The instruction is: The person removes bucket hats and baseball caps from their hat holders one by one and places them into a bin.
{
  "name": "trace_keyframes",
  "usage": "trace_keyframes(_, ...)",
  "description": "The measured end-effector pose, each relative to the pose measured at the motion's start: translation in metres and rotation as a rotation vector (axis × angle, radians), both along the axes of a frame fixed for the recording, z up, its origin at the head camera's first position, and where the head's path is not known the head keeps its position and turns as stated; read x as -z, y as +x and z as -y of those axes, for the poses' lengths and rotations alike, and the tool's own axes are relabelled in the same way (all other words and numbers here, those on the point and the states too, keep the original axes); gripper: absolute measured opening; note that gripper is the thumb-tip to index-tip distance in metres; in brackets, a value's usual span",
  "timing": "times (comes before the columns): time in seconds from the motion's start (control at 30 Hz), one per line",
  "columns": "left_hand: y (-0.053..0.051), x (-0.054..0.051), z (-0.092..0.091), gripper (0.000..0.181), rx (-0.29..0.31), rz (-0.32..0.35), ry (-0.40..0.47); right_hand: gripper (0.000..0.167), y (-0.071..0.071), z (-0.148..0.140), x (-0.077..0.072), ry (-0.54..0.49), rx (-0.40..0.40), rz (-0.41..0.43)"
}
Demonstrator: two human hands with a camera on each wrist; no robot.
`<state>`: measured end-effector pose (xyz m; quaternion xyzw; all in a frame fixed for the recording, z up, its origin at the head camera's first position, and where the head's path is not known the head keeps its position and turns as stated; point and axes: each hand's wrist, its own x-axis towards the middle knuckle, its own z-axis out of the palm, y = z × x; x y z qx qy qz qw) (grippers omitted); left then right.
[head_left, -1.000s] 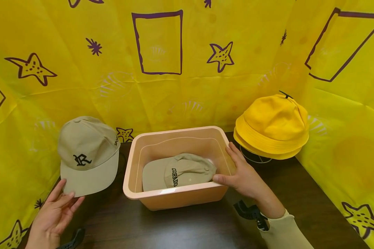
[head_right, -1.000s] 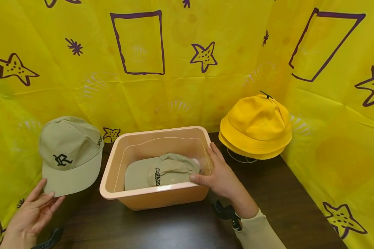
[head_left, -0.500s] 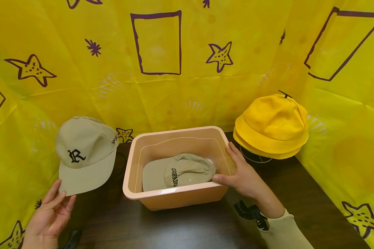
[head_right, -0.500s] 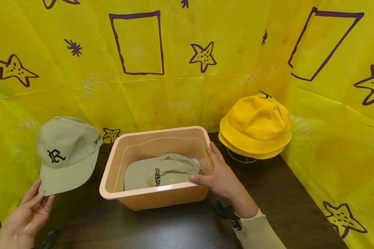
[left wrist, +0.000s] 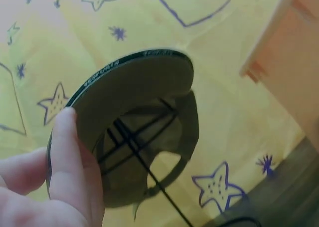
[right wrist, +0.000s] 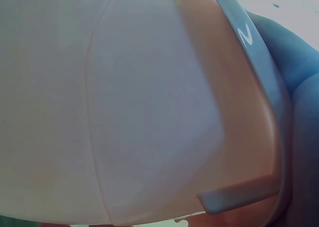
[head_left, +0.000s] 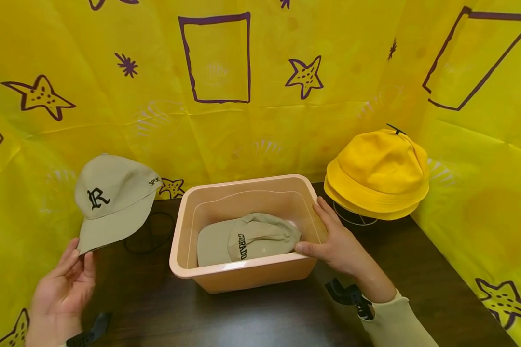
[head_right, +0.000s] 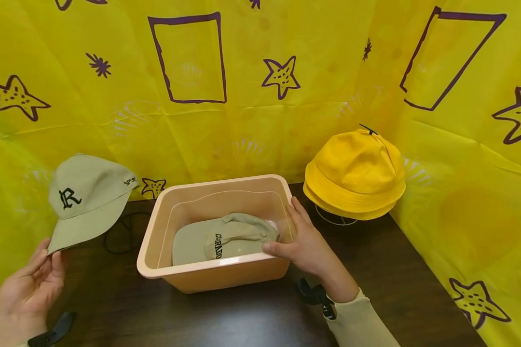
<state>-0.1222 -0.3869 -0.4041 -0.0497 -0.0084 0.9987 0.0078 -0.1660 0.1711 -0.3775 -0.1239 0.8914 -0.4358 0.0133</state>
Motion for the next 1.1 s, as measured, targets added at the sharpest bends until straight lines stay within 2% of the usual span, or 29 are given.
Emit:
trace_keyframes(0.2, -0.010, -0.015, 0.002, 0.028, -0.017, 0.034, 0.056, 0.110, -0.001, 0.001, -0.001, -0.003, -0.001, 0.001)
trace_keyframes(0.47, -0.018, -0.029, 0.004, 0.028, -0.001, -0.038, 0.080, 0.109, -0.002, 0.002, -0.001, -0.012, -0.005, 0.004)
trace_keyframes(0.63, -0.023, -0.036, 0.002, 0.032, -0.003, -0.030, 0.055, 0.108, -0.001, 0.002, -0.001, -0.009, 0.001, 0.005)
trace_keyframes(0.7, -0.024, -0.038, 0.000, 0.032, -0.013, -0.030, 0.034, 0.108, -0.001, 0.002, -0.002, -0.006, 0.003, 0.002)
trace_keyframes(0.77, -0.027, -0.040, -0.002, 0.032, -0.037, -0.058, 0.002, 0.108, 0.000, 0.002, -0.001, -0.002, 0.004, -0.002)
trace_keyframes(0.97, -0.035, -0.044, -0.012, 0.043, -0.150, -0.091, -0.205, 0.109, -0.001, 0.002, -0.001, 0.006, 0.003, -0.003)
trace_keyframes(1.1, -0.039, -0.049, -0.019, 0.044, -0.168, -0.118, -0.302, 0.110, 0.000, 0.001, -0.001, 0.006, 0.003, -0.003)
